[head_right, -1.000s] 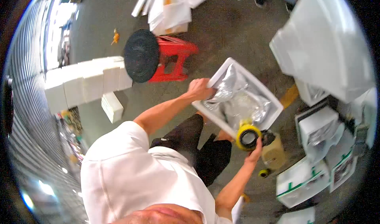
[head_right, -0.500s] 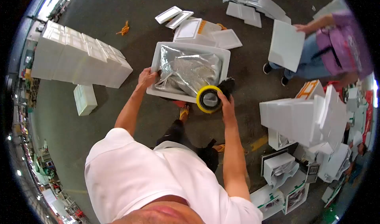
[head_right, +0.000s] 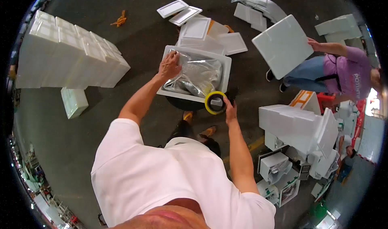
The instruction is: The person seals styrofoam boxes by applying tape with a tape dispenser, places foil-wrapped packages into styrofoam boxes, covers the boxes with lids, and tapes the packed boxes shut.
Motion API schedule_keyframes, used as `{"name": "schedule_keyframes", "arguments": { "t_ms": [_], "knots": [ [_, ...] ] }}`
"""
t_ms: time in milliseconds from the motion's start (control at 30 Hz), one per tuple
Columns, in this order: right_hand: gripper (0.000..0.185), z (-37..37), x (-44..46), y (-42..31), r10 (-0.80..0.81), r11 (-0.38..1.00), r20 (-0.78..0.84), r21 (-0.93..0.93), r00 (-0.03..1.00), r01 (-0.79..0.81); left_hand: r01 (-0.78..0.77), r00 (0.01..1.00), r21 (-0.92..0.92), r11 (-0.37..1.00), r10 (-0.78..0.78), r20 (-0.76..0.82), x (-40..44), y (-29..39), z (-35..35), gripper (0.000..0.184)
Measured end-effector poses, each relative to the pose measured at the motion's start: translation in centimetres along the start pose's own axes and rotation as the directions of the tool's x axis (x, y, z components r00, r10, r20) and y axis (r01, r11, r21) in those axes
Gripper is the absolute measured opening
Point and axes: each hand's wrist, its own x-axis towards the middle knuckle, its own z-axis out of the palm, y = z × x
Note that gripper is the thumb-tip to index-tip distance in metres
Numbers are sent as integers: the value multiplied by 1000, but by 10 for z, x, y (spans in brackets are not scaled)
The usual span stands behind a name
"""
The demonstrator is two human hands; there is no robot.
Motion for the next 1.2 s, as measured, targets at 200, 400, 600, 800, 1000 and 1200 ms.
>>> {"name": "schedule_keyframes", "arguments": {
  "t_ms": [200,400,600,800,1000,1200],
  "knots": [
    [33,-48,-77,16,45,988,-188,155,981,-16,88,887,199,976,-168,430,24,-1,16,56],
    [30,-135,-141,56,98,945,-451,322,887,59,-132,988,110,985,122,98,45,39,10,63],
    [36,-167,-201,76,147,806,-601,533,785,257,780,625,-622,-71,27,780,45,236,81,79],
    [42,-177,-238,93,91,772,-677,511,730,377,623,711,-695,-358,-110,694,30,279,97,53],
    [53,-184,-278,23,46,727,-804,434,593,532,551,767,-828,103,329,551,-25,206,19,26],
    [54,-232,-255,6,-100,940,-426,255,899,226,630,723,-755,180,218,655,-105,209,-11,36]
  ]
}}
